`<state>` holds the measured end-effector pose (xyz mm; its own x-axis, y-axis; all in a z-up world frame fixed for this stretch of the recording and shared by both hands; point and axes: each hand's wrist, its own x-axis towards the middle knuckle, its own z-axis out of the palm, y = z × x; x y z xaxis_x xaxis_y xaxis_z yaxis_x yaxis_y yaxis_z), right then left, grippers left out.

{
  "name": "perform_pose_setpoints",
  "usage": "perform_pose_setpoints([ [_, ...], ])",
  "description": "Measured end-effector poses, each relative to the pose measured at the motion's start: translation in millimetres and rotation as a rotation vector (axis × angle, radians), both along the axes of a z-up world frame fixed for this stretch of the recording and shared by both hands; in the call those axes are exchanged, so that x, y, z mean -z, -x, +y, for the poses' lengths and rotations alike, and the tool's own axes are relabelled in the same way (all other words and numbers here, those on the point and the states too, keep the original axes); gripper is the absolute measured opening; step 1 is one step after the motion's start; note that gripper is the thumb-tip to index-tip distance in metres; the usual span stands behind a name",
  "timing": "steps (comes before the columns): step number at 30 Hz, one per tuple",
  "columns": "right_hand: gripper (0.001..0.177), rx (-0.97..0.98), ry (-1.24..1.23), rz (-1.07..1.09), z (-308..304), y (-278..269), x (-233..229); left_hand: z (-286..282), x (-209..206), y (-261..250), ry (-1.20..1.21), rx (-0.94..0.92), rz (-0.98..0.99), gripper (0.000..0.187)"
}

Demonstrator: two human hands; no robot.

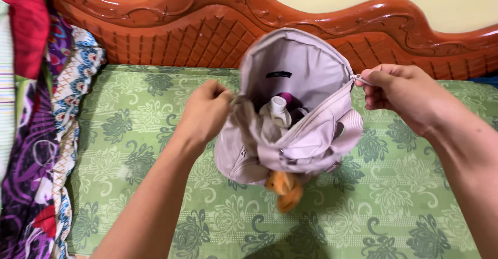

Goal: The person kneels by a bed and unpacks a beige backpack, removing a wallet, a lanyard with an ID card, small bottles and a tube from its compartments. They carry a large bottle and a bottle of alcohol to a white shelf and arrange the items on it.

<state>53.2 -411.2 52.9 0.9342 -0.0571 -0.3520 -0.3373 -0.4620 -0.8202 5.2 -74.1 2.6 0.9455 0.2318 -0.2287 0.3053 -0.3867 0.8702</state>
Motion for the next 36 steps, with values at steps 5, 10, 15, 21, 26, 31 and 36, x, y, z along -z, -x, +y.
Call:
perform_pose_setpoints([
  [5, 0.03, -0.068, 0.45, -0.34, 14.4, 0.2, -14.0, -6.6, -43.2, -3.9, 0.198, -0.037, -0.099, 0.019],
  [10, 0.029, -0.251, 0.303, -0.573, 84.7, 16.1, -41.3, -19.3, -53.9, -3.9, 0.195, -0.027, -0.122, 0.018],
  [15, 0.037, -0.613, 0.259, -0.923, 152.4, 27.6, -16.9, -22.9, -55.5, -5.2, 0.194, -0.003, -0.159, 0.018],
  [21, 0.013, -0.471, 0.327, -1.05, 180.7, 32.8, 6.3, 1.3, -31.6, -6.9, 0.347, -0.018, -0.294, 0.011],
  [26, 0.01, -0.357, 0.181, -0.868, 191.5, 39.1, 10.4, 7.2, -1.9, -2.2, 0.197, 0.165, -0.37, 0.033],
  [31, 0.012, -0.233, 0.151, -0.634, 189.0, 30.0, 14.0, -3.4, 4.3, 12.1, -0.096, 0.037, -0.363, 0.019],
  [36, 0.016, -0.231, 0.128, -0.766, 178.5, 26.3, 11.8, 0.4, 3.8, 18.9, -0.191, 0.029, -0.52, 0.014],
])
